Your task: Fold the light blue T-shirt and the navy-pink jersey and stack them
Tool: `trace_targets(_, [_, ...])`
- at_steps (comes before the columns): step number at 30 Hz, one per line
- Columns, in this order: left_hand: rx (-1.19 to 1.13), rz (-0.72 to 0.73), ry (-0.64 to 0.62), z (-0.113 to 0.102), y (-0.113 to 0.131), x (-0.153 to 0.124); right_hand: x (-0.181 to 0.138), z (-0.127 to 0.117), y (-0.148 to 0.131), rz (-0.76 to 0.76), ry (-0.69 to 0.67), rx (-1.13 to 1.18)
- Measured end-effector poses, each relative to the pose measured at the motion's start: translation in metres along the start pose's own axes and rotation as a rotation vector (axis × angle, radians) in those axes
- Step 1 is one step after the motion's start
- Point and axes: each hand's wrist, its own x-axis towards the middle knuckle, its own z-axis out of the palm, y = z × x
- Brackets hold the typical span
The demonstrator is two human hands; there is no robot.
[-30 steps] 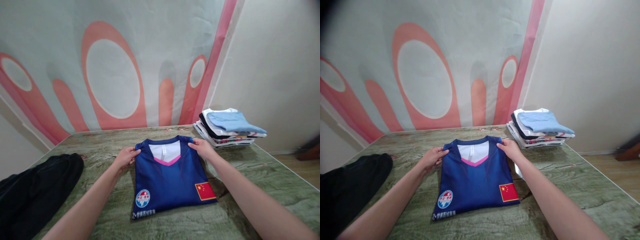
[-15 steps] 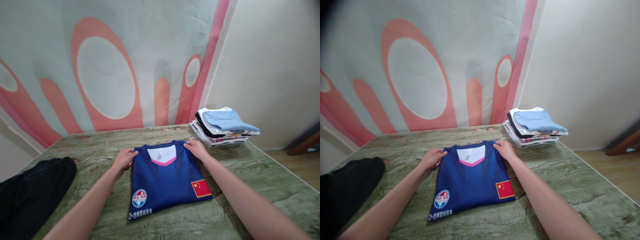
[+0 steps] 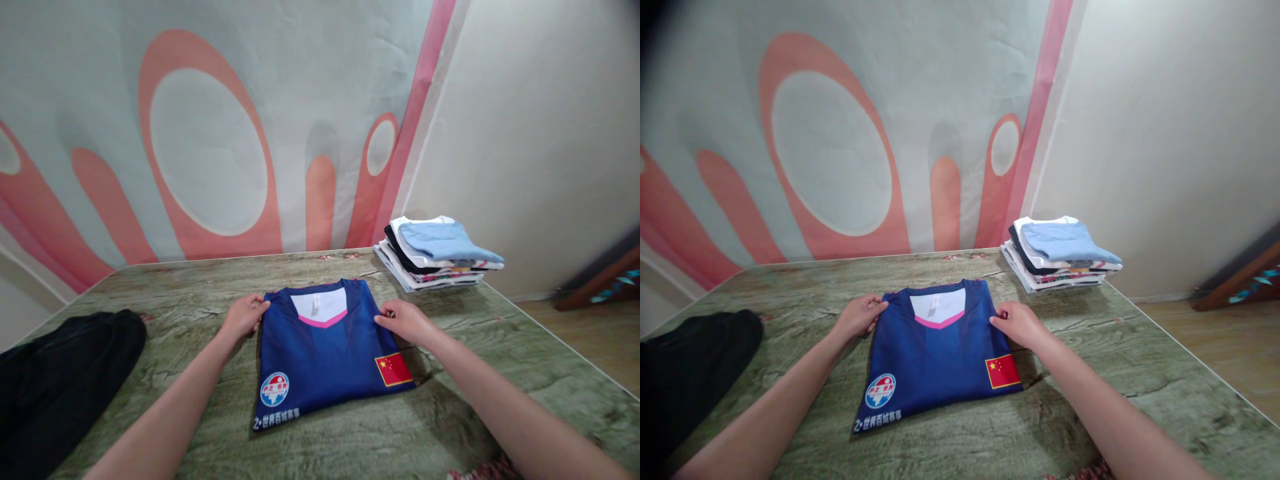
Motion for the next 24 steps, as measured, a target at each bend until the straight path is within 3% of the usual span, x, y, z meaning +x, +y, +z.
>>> trace_targets(8, [0.021, 0.018, 0.042, 0.003, -0.002, -0.002, -0.006, 0.001, -0.004, 0.145, -0.015, 0.039])
trace_targets(13, [0.012, -0.027, 0.095, 0.005, -0.004, 0.007, -0.007, 0.003, 0.003, 0.222, -0.061, 0.264])
trace_targets(18, [0.108, 0.033, 0.153, 0.008, 0.001, 0.009, -0.006, 0.004, 0.005, 0.293, -0.147, 0.402])
trace_targets(21, [0.192, 0.066, 0.205, 0.010, 0.002, 0.008, -0.007, 0.004, 0.007, 0.301, -0.210, 0.475])
trace_targets(24, [0.262, 0.097, 0.252, 0.010, -0.003, 0.010, -0.007, 0.003, 0.015, 0.268, -0.188, 0.414])
